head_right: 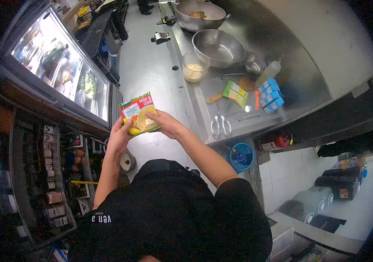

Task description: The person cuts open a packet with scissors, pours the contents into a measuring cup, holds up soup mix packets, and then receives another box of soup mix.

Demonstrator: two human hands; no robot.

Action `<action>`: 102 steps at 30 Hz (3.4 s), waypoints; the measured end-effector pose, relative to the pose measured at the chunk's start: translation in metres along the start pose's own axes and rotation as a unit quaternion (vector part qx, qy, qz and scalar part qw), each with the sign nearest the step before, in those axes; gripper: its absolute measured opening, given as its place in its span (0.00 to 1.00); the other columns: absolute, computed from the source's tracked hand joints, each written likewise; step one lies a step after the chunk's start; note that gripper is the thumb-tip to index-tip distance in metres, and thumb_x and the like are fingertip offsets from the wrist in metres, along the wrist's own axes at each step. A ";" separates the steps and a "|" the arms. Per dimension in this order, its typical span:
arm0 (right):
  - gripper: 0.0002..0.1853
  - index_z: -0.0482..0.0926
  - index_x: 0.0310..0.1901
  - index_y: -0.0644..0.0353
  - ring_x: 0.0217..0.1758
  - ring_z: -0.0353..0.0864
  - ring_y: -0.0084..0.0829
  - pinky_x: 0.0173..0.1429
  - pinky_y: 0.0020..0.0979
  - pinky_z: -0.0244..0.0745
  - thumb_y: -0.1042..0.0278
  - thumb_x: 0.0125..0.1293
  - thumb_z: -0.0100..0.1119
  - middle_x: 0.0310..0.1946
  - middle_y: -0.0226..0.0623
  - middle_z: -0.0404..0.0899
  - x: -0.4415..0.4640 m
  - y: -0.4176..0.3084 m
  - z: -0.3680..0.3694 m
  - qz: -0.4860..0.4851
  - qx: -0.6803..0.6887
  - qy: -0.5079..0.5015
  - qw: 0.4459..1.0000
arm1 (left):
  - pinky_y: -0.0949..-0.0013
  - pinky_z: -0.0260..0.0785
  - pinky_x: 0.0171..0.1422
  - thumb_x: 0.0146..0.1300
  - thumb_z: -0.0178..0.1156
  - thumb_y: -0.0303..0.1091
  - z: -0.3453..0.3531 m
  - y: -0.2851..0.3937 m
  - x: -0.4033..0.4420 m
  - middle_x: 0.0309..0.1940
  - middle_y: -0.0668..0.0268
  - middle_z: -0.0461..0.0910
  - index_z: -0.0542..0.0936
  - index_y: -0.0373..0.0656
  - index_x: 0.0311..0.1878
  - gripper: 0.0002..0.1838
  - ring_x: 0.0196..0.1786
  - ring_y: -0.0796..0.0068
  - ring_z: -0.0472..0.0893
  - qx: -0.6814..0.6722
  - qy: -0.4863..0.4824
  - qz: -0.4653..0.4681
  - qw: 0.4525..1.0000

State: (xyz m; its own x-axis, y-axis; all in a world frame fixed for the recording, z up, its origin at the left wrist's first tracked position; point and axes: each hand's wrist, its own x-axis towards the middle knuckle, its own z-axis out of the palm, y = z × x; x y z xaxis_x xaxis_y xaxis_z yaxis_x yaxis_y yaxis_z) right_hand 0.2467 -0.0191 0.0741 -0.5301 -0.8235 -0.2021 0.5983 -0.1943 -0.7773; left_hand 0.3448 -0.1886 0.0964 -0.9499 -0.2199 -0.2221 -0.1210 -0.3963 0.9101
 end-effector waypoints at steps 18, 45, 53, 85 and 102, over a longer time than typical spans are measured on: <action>0.32 0.63 0.64 0.59 0.52 0.77 0.31 0.56 0.35 0.71 0.40 0.70 0.38 0.55 0.41 0.74 0.058 -0.003 -0.037 -0.052 -0.017 0.215 0.975 | 0.61 0.67 0.61 0.58 0.45 0.20 -0.050 0.030 0.118 0.54 0.56 0.73 0.64 0.34 0.61 0.25 0.56 0.63 0.75 -0.069 -0.117 -0.120 0.983; 0.09 0.71 0.21 0.59 0.16 0.63 0.20 0.23 0.25 0.62 0.70 0.56 0.57 0.14 0.26 0.64 0.141 -0.074 -0.247 -0.176 -0.072 0.592 0.784 | 0.61 0.65 0.64 0.52 0.42 0.15 -0.043 0.079 0.342 0.56 0.54 0.71 0.62 0.33 0.62 0.29 0.58 0.62 0.73 -0.067 -0.063 -0.102 0.991; 0.09 0.73 0.21 0.63 0.16 0.63 0.19 0.25 0.24 0.64 0.71 0.56 0.56 0.13 0.26 0.64 0.220 -0.119 -0.211 -0.150 -0.135 0.560 0.804 | 0.64 0.65 0.63 0.53 0.42 0.17 -0.096 0.109 0.418 0.54 0.52 0.72 0.61 0.30 0.62 0.28 0.56 0.62 0.75 -0.067 -0.070 -0.085 0.992; 0.15 0.68 0.18 0.55 0.16 0.59 0.21 0.24 0.27 0.60 0.66 0.61 0.59 0.12 0.24 0.58 0.723 -0.471 -0.204 -0.251 -0.099 0.341 0.901 | 0.64 0.61 0.66 0.52 0.41 0.16 -0.267 0.335 0.796 0.56 0.52 0.69 0.60 0.32 0.62 0.29 0.59 0.63 0.71 -0.118 -0.009 0.042 0.992; 0.25 0.60 0.12 0.50 0.18 0.62 0.28 0.33 0.29 0.61 0.57 0.63 0.59 0.09 0.25 0.54 0.922 -0.576 -0.191 -0.238 -0.138 0.270 0.923 | 0.66 0.62 0.65 0.54 0.41 0.16 -0.341 0.420 0.934 0.55 0.54 0.70 0.62 0.32 0.61 0.27 0.57 0.68 0.73 -0.147 0.014 0.091 0.985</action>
State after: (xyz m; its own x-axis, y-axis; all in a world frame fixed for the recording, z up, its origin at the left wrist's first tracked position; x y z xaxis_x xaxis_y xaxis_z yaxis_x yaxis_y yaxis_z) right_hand -0.7015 -0.5641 0.2218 -0.9596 -0.2812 -0.0083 0.0846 -0.2601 -0.9619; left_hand -0.4952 -0.8645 0.1524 -0.9392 -0.3344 -0.0778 0.1434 -0.5882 0.7959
